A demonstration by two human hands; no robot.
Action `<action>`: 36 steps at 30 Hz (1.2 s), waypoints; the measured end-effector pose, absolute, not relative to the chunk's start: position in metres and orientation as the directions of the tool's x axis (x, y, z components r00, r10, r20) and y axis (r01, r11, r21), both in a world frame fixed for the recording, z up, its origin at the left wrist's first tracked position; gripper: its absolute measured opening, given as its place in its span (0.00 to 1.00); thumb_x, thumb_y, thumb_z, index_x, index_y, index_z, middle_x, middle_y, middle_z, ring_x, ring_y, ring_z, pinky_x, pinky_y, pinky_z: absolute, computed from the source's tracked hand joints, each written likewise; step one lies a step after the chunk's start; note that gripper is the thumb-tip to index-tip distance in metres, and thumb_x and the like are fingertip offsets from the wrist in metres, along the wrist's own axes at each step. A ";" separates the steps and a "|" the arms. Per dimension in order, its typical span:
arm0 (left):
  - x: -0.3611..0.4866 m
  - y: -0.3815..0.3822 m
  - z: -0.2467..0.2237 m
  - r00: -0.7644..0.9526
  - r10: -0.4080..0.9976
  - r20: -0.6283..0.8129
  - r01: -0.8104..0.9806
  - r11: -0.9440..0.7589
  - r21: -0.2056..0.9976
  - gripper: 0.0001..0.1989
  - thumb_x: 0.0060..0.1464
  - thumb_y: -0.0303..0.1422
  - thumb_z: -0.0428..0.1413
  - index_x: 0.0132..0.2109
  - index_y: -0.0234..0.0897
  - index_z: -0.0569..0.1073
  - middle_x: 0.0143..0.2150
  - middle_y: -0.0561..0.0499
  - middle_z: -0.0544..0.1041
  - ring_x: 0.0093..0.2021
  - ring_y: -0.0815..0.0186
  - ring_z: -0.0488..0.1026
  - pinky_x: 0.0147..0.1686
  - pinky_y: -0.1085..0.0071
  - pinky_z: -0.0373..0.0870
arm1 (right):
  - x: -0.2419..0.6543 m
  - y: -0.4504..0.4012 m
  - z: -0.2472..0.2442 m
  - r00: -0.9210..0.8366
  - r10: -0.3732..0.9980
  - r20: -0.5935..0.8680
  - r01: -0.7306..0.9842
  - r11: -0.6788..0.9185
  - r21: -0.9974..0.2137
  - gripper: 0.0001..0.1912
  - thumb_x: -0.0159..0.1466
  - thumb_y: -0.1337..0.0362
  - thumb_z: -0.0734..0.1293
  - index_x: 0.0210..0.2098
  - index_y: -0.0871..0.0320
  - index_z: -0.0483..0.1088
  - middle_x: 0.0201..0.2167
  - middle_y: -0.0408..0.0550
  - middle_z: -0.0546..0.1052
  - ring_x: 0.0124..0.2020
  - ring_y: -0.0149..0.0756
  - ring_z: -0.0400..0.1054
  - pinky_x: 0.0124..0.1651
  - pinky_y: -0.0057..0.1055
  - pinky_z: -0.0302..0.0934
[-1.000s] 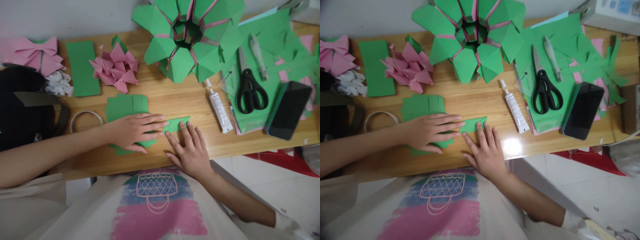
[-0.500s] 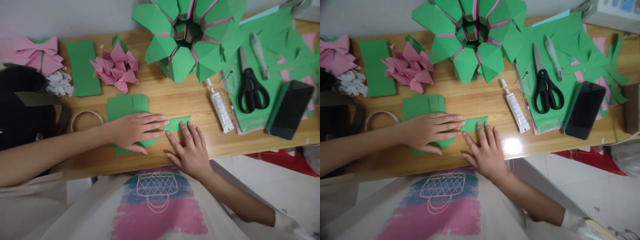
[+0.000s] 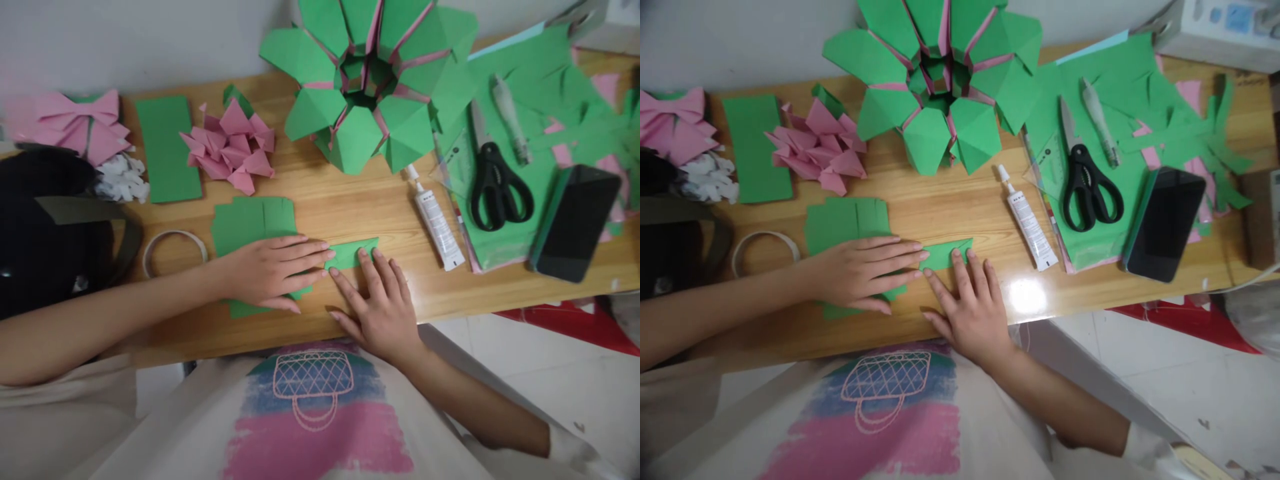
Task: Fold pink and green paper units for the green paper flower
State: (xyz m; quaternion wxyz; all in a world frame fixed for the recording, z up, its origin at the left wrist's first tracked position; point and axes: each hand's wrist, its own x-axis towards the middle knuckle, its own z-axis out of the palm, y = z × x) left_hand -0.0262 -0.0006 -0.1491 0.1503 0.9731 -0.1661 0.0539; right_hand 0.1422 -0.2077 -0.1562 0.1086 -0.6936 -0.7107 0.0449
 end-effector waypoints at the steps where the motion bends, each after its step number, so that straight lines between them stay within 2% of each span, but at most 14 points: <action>1: -0.027 -0.001 -0.149 0.944 -0.295 0.147 -0.326 -0.902 0.284 0.28 0.62 0.51 0.50 0.54 0.29 0.74 0.63 0.33 0.70 0.65 0.50 0.65 0.65 0.57 0.60 | 0.142 -0.207 -0.156 -0.013 0.995 0.096 0.977 0.033 -0.211 0.30 0.65 0.46 0.63 0.63 0.51 0.64 0.64 0.61 0.65 0.67 0.60 0.55 0.63 0.56 0.55; 9: -0.028 -0.006 -0.149 0.963 -0.249 0.101 -0.269 -0.915 0.302 0.27 0.64 0.50 0.48 0.54 0.31 0.74 0.64 0.35 0.69 0.67 0.50 0.63 0.65 0.55 0.60 | 0.153 -0.206 -0.147 0.016 0.993 0.116 0.981 0.007 -0.194 0.27 0.68 0.50 0.61 0.60 0.58 0.67 0.62 0.61 0.70 0.63 0.52 0.62 0.63 0.48 0.55; 19: -0.030 -0.007 -0.151 0.959 -0.237 0.156 -0.273 -0.921 0.277 0.26 0.65 0.48 0.47 0.53 0.29 0.74 0.63 0.34 0.71 0.65 0.49 0.65 0.62 0.55 0.62 | 0.170 -0.218 -0.150 0.097 0.976 0.194 0.992 -0.079 -0.096 0.26 0.65 0.51 0.65 0.58 0.57 0.68 0.62 0.60 0.69 0.65 0.54 0.59 0.65 0.51 0.51; 23: -0.031 -0.007 -0.153 0.960 -0.234 0.151 -0.269 -0.923 0.277 0.26 0.64 0.48 0.48 0.54 0.30 0.74 0.63 0.34 0.70 0.66 0.49 0.64 0.62 0.55 0.62 | 0.167 -0.217 -0.149 0.087 0.971 0.224 0.991 -0.062 -0.116 0.26 0.66 0.51 0.64 0.58 0.60 0.68 0.61 0.62 0.70 0.64 0.55 0.60 0.65 0.51 0.52; 30: -0.030 -0.008 -0.153 0.965 -0.229 0.128 -0.256 -0.924 0.284 0.25 0.64 0.47 0.49 0.56 0.31 0.73 0.64 0.36 0.69 0.67 0.51 0.61 0.64 0.55 0.59 | 0.142 -0.201 -0.149 -0.037 0.977 0.211 0.985 0.071 -0.155 0.24 0.68 0.50 0.59 0.59 0.53 0.69 0.63 0.55 0.68 0.65 0.53 0.58 0.65 0.51 0.49; 36: -0.029 -0.009 -0.152 0.962 -0.225 0.155 -0.263 -0.916 0.302 0.24 0.63 0.45 0.51 0.54 0.28 0.74 0.63 0.33 0.70 0.66 0.48 0.64 0.63 0.54 0.60 | 0.147 -0.200 -0.151 -0.014 0.974 0.227 0.992 0.043 -0.122 0.20 0.69 0.53 0.60 0.56 0.50 0.72 0.63 0.54 0.69 0.64 0.54 0.59 0.64 0.53 0.49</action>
